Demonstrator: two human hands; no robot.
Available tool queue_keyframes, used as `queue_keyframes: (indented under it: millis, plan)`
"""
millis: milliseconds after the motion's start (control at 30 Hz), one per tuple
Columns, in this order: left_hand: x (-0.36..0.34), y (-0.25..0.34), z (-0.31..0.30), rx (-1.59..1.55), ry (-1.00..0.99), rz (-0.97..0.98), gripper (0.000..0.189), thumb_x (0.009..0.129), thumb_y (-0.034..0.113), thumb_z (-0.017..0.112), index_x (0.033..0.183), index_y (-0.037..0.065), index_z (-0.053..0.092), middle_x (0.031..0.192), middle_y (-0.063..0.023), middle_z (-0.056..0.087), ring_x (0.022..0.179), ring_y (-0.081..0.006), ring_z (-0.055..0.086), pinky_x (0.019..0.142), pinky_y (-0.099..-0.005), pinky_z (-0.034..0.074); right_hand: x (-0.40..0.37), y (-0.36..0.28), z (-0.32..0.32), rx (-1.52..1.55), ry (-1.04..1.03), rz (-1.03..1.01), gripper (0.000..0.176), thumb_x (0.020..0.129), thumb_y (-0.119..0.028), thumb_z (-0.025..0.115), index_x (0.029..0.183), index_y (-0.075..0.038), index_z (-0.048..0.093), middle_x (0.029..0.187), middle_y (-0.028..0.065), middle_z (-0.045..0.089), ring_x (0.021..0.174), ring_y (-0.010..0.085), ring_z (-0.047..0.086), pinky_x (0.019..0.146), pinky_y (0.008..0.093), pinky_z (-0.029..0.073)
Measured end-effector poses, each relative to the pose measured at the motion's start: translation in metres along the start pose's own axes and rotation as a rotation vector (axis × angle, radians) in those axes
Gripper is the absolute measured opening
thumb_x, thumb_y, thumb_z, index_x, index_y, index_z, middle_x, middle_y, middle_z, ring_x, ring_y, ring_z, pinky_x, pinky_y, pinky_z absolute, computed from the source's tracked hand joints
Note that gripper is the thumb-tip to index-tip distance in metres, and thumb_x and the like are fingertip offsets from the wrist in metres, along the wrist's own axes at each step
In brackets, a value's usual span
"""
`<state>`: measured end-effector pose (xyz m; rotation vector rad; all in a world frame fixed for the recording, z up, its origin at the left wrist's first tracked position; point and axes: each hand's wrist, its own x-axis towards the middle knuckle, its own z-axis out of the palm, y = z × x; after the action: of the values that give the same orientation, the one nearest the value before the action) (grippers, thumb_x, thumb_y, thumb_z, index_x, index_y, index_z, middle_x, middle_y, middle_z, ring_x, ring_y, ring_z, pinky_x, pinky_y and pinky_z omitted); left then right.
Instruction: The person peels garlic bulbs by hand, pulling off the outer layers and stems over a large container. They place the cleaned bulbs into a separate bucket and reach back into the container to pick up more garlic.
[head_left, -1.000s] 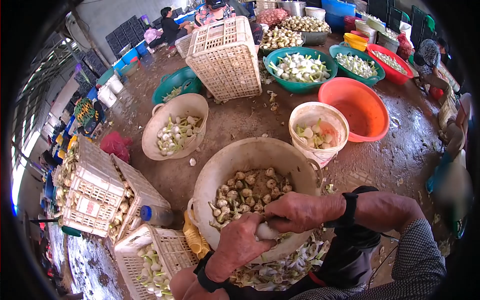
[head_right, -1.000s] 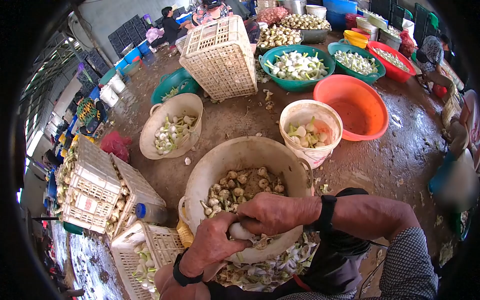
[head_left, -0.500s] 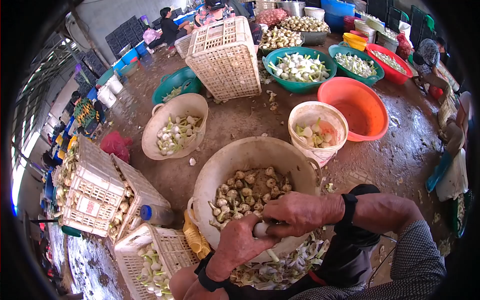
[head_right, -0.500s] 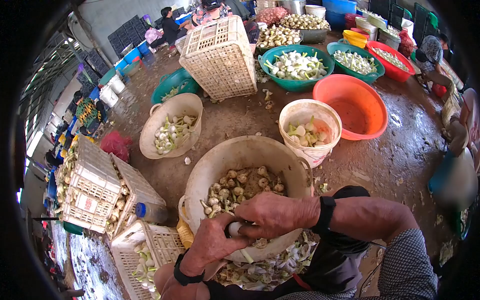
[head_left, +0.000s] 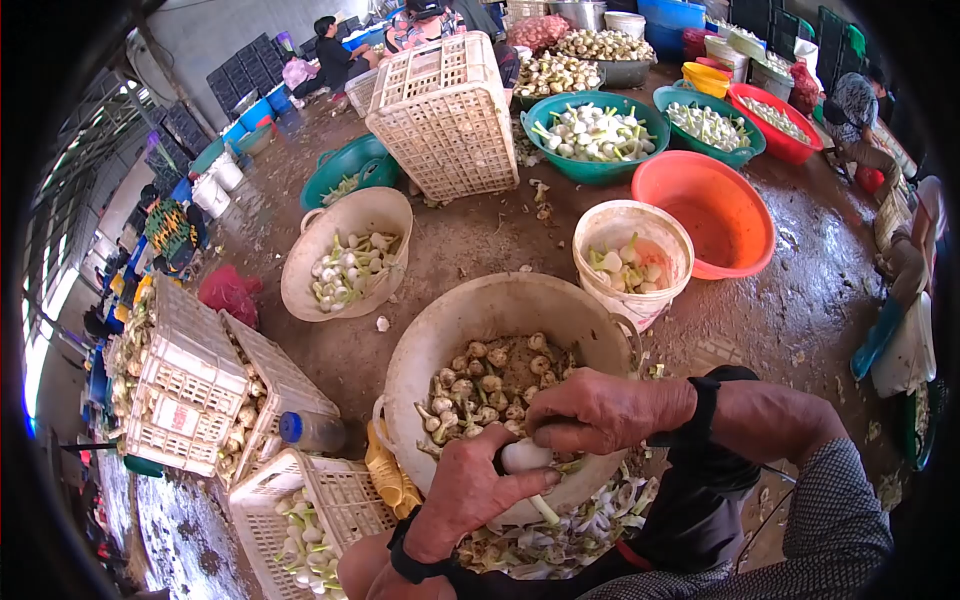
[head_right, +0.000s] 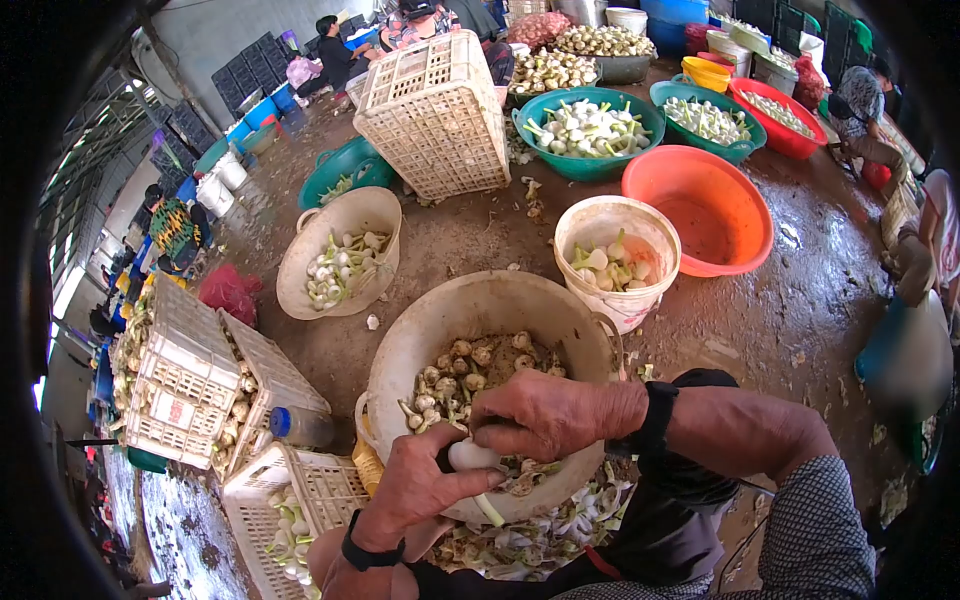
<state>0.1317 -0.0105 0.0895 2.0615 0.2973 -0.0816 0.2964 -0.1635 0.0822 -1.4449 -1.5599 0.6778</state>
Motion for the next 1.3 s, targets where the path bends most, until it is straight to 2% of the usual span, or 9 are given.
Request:
queue_keyframes:
  millis: [467,567,633,700,867,1000,1067,1133,1300]
  plan:
    - [-0.020,0.028,-0.021,-0.248,-0.052,0.043,0.045,0.070,0.026,0.085,0.100,0.000,0.066,0.085,-0.0054,0.067,0.080,-0.0124,0.063,0.072,-0.0280,0.050,0.003,0.011,-0.001,-0.261,0.149,-0.061,0.016,0.084,-0.012,0.062,0.079,-0.002,0.052,0.070,0.0191,0.058,0.067,0.0415,0.059,0.059,0.0476,0.047]
    - [-0.046,0.025,-0.050,-0.383,0.153,0.012,0.053,0.055,0.014,0.085,0.103,0.003,0.065,0.094,-0.0066,0.068,0.084,-0.0142,0.065,0.078,-0.0287,0.052,-0.002,0.011,-0.003,-0.271,0.003,0.012,0.016,0.083,-0.014,0.062,0.079,-0.001,0.053,0.069,0.0201,0.058,0.069,0.0421,0.059,0.060,0.0482,0.047]
    - [-0.075,0.033,-0.068,-0.423,0.476,-0.042,0.052,0.057,0.012,0.067,0.107,-0.001,0.062,0.090,-0.0098,0.067,0.076,-0.0169,0.065,0.064,-0.0278,0.054,-0.006,0.010,-0.001,-0.269,-0.108,0.066,0.016,0.084,-0.015,0.061,0.079,-0.001,0.054,0.069,0.0206,0.058,0.070,0.0422,0.059,0.060,0.0481,0.047]
    - [-0.108,0.044,-0.090,-0.421,0.644,0.002,0.055,0.058,0.010,0.073,0.110,-0.002,0.061,0.090,-0.0091,0.066,0.082,-0.0170,0.064,0.075,-0.0279,0.053,-0.008,0.010,0.000,-0.234,-0.256,0.047,0.018,0.085,-0.017,0.061,0.083,0.000,0.057,0.070,0.0224,0.058,0.070,0.0405,0.061,0.063,0.0468,0.048]
    - [-0.195,-0.010,-0.154,0.394,0.596,-0.446,0.058,0.065,0.018,0.078,0.113,-0.005,0.058,0.096,-0.0108,0.065,0.087,-0.0230,0.062,0.080,-0.0345,0.049,-0.008,-0.006,-0.004,-0.071,-0.560,0.123,0.019,0.087,-0.018,0.060,0.087,0.001,0.061,0.070,0.0220,0.059,0.070,0.0363,0.062,0.065,0.0449,0.048]
    - [-0.223,-0.027,-0.149,0.377,0.629,-0.511,0.058,0.068,0.020,0.079,0.115,-0.006,0.057,0.100,-0.0133,0.065,0.092,-0.0230,0.061,0.082,-0.0337,0.048,-0.015,0.001,0.000,0.043,-0.425,0.007,0.020,0.094,-0.018,0.055,0.087,0.000,0.058,0.075,0.0151,0.062,0.069,0.0316,0.060,0.067,0.0430,0.047]
    - [-0.205,-0.007,-0.124,-0.108,0.716,-0.240,0.060,0.071,0.026,0.080,0.115,-0.006,0.057,0.100,-0.0151,0.065,0.091,-0.0236,0.062,0.084,-0.0343,0.048,-0.011,0.000,0.002,0.081,-0.427,-0.004,0.022,0.095,-0.019,0.054,0.085,0.000,0.057,0.074,0.0139,0.061,0.069,0.0305,0.059,0.067,0.0432,0.047]
    - [-0.183,0.001,-0.113,-0.213,0.651,-0.077,0.060,0.075,0.027,0.076,0.120,-0.006,0.056,0.104,-0.0177,0.066,0.095,-0.0260,0.063,0.088,-0.0367,0.048,-0.003,-0.004,0.003,0.218,-0.767,0.244,0.021,0.094,-0.018,0.055,0.086,0.001,0.058,0.075,0.0134,0.062,0.070,0.0294,0.060,0.067,0.0420,0.047]
    - [-0.110,0.019,-0.089,-0.532,0.473,0.306,0.059,0.078,0.030,0.074,0.117,-0.010,0.055,0.102,-0.0227,0.065,0.090,-0.0315,0.066,0.078,-0.0414,0.054,-0.001,0.012,0.029,-0.039,-0.605,0.148,0.021,0.090,-0.018,0.055,0.083,0.002,0.059,0.075,0.0183,0.062,0.069,0.0326,0.061,0.065,0.0426,0.048]
